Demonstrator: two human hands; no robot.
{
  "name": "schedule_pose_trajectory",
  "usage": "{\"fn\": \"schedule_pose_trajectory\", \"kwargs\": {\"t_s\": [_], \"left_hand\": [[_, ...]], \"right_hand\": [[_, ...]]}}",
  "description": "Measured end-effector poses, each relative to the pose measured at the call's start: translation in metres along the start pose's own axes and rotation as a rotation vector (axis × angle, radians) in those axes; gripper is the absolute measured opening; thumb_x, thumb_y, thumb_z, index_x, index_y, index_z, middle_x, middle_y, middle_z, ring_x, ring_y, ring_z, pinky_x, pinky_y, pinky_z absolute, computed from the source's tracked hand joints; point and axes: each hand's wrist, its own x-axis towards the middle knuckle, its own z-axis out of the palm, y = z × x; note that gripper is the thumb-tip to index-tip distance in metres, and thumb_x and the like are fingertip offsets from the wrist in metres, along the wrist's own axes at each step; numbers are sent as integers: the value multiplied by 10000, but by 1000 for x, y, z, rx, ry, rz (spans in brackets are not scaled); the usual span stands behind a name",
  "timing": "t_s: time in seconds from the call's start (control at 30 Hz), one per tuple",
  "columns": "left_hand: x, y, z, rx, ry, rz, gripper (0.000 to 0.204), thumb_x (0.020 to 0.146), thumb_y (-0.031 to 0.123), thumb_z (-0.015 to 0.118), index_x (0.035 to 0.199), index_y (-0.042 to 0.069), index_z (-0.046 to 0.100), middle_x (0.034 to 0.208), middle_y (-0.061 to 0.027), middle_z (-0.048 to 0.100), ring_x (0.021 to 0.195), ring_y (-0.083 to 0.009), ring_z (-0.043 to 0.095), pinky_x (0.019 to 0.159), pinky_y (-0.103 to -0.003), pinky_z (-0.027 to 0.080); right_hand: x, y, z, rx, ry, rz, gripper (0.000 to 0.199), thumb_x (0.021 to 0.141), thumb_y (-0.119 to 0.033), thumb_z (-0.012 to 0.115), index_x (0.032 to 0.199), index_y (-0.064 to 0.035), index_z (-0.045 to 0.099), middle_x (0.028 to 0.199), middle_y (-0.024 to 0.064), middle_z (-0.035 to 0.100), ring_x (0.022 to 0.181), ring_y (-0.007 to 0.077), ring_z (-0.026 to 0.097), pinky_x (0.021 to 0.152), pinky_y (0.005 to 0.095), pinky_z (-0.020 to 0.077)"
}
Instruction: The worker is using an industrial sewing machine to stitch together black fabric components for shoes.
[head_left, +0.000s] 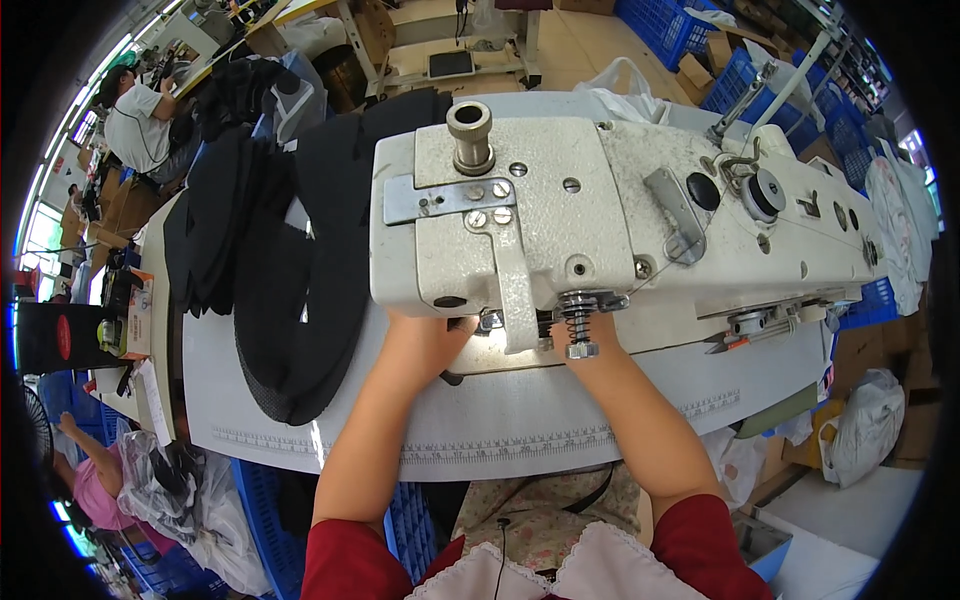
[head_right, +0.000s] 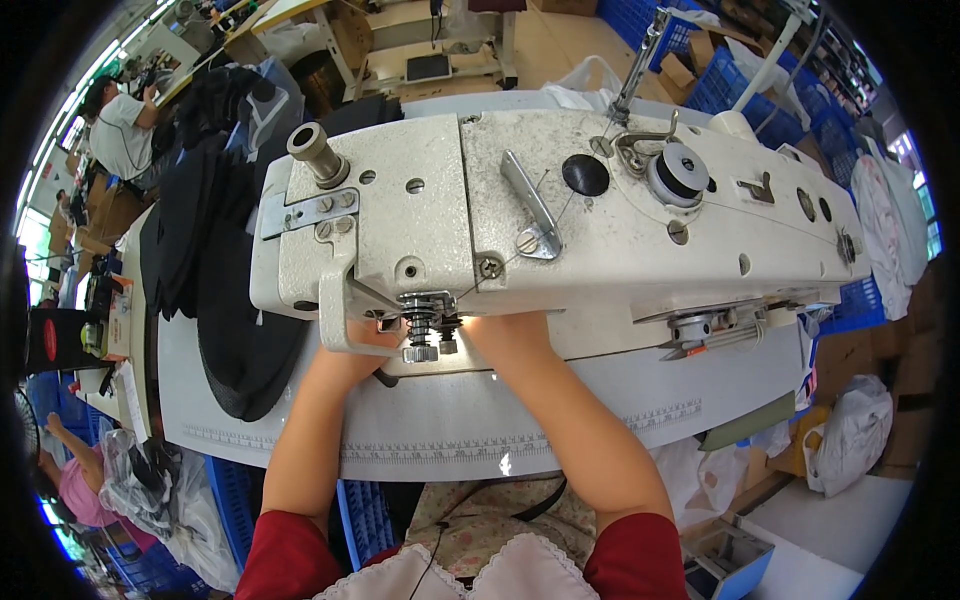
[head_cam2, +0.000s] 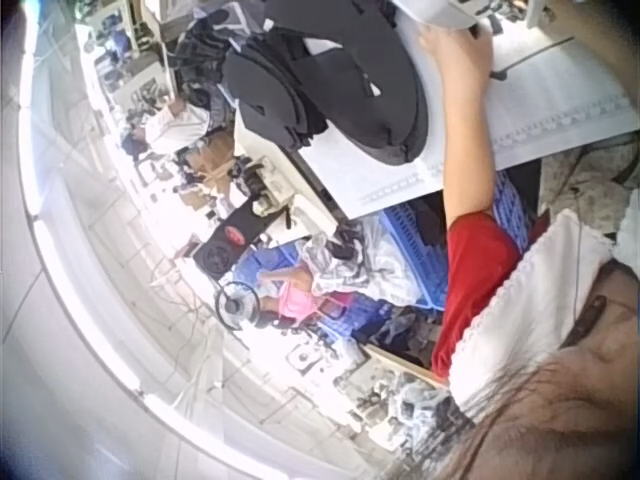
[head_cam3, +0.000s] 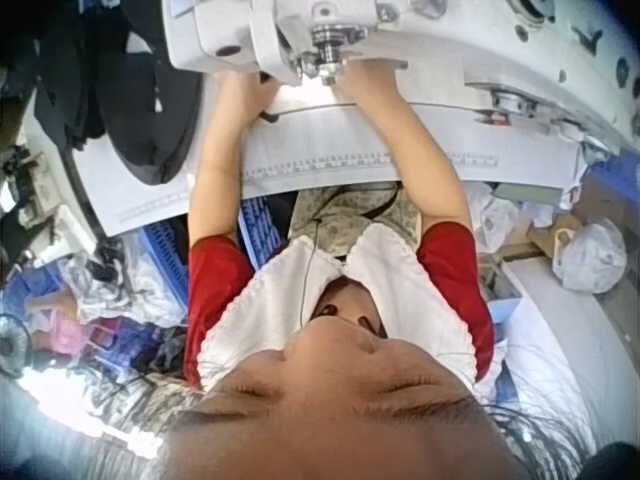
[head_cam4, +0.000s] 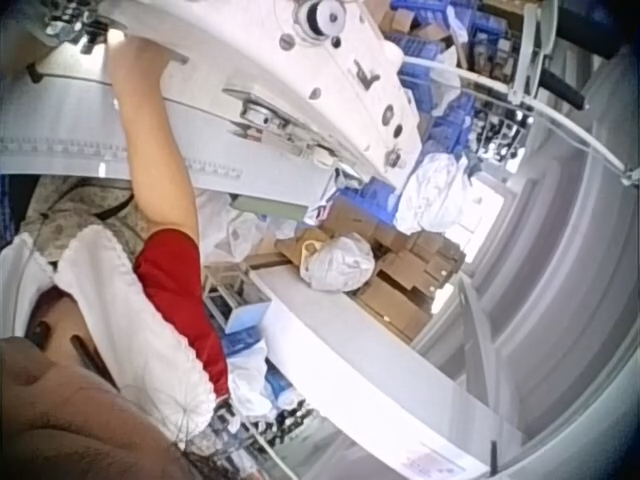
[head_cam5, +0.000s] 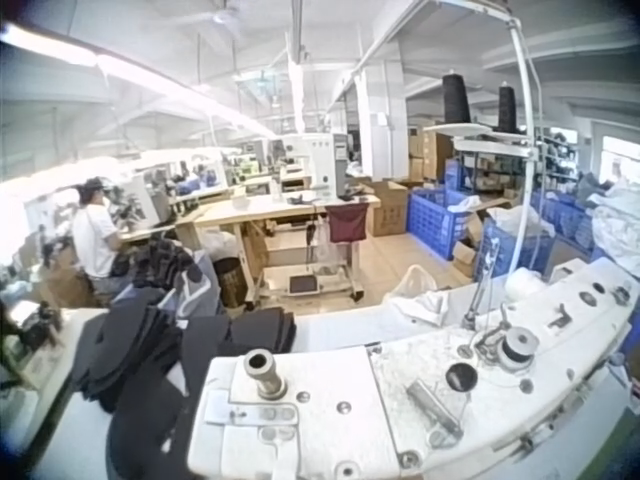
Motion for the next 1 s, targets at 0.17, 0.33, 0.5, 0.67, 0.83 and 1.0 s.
{"fn": "schedule_pose_trajectory", "kwargs": {"t_s": [0.17,0.33,0.5,0.67,0.83,1.0], "left_hand": [[-3,-7,2,-56,26,-35,384,649,66,722,1014,35,608,1020,-139,616,986,-349,559,848,-444,407],[-2,-2,3,-12,46,-27,360,656,79,713,1004,49,621,1012,-117,624,967,-332,570,846,-441,401],[-1,7,-1,-49,24,-83,328,664,86,705,983,53,632,995,-108,632,984,-322,565,863,-457,383],[-2,3,5,-11,58,-44,324,667,89,703,982,54,634,990,-106,635,1006,-321,556,872,-470,372],[-2,-9,13,89,87,-2,335,661,95,704,986,57,633,992,-106,635,997,-326,556,863,-462,379],[0,-10,14,79,87,-40,337,654,94,706,981,60,633,998,-105,634,995,-333,559,854,-467,388]], "right_hand": [[22,-33,-28,-130,-67,-73,40,615,-45,609,609,-85,606,561,73,582,509,267,567,474,404,422],[24,-38,-35,-130,-79,-45,100,590,-46,631,685,-74,641,644,94,615,602,284,591,553,412,453],[24,-43,-42,-127,-102,-26,132,580,-59,643,712,-69,651,676,105,625,638,297,595,582,415,460],[20,-37,-34,-126,-79,10,129,574,-52,639,703,-68,647,653,102,617,624,299,592,572,418,454],[26,-44,-36,-174,-71,-64,102,575,-24,612,667,-66,626,632,103,608,576,288,584,533,415,444],[27,-40,-33,-178,-62,-70,119,574,-9,594,671,-69,627,616,103,602,560,286,582,509,408,441]]}}
